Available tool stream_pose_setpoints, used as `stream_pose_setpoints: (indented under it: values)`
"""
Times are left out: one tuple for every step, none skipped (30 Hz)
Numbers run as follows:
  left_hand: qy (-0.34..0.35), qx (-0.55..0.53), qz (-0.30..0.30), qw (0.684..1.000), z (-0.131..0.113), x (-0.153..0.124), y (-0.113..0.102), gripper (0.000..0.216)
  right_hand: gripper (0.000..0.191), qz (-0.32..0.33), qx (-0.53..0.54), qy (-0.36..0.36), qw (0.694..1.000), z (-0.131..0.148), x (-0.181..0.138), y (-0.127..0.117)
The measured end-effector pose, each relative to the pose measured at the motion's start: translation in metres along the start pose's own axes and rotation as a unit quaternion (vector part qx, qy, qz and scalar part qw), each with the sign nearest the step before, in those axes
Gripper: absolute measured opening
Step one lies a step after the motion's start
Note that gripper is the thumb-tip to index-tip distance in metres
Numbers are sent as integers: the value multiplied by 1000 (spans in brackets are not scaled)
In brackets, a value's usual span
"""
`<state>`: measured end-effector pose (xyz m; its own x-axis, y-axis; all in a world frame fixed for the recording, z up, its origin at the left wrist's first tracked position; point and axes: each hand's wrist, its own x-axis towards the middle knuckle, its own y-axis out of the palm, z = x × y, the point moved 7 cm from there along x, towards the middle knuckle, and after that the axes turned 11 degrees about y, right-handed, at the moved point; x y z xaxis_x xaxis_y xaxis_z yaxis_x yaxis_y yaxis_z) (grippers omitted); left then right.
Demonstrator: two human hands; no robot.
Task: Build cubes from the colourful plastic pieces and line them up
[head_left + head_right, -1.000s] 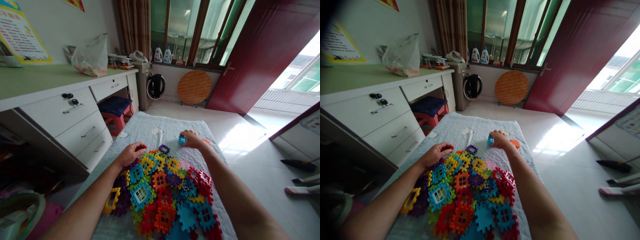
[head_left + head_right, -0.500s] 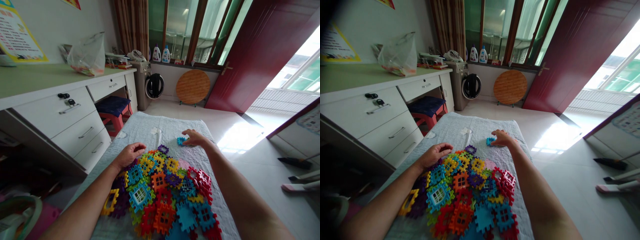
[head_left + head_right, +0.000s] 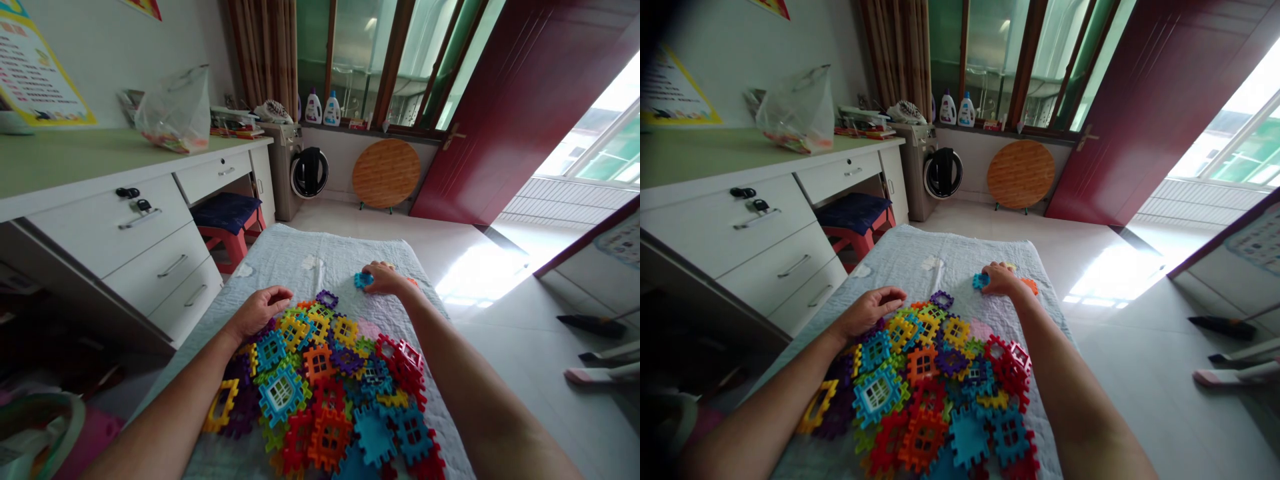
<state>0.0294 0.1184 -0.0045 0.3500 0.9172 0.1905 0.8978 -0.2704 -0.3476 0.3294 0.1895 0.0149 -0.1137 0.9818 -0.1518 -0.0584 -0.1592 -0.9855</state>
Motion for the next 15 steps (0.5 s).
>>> stream_pose_setpoints:
  values:
    - [1,2,1,1000,0,0,0,32,53,1,2,0,1000,-2,-1,-1]
    - [1,4,1,1000,0,0,0,32,57,-1,7,3,1000,-6,-3,-4]
    - [2,7,2,1000,0,0,0,32,60,-7,17,6,1000,-11,-5,-8]
    - [3,8,4,1000,0,0,0,32,62,-15,29,10,999,-18,-7,-12]
    - [3,10,5,1000,0,0,0,32,63,-22,41,15,999,-25,-9,-17]
    - [3,11,6,1000,0,0,0,33,63,-27,51,19,998,-33,-11,-21]
    - [3,11,6,1000,-1,0,0,32,63,-25,54,24,998,-41,-13,-24]
    - [2,12,6,1000,-1,0,0,32,63,-15,51,28,998,-48,-14,-24]
    - [1,13,5,1000,-2,-1,0,32,63,0,43,34,998,-54,-15,-23]
    - [0,13,4,1000,-2,-1,0,32,64,16,33,41,998,-58,-16,-20]
    - [-1,14,2,1000,-2,-1,0,32,66,27,20,47,998,-61,-16,-17]
    - [-2,15,2,1000,-3,-1,0,32,66,34,8,51,998,-62,-16,-13]
    - [-3,14,1,1000,-3,-2,1,32,66,36,-2,53,998,-61,-16,-10]
    - [-4,13,1,1000,-3,-2,1,33,64,34,-9,52,998,-60,-16,-8]
    - [-5,12,2,1000,-2,-2,1,33,62,32,-14,49,998,-58,-15,-6]
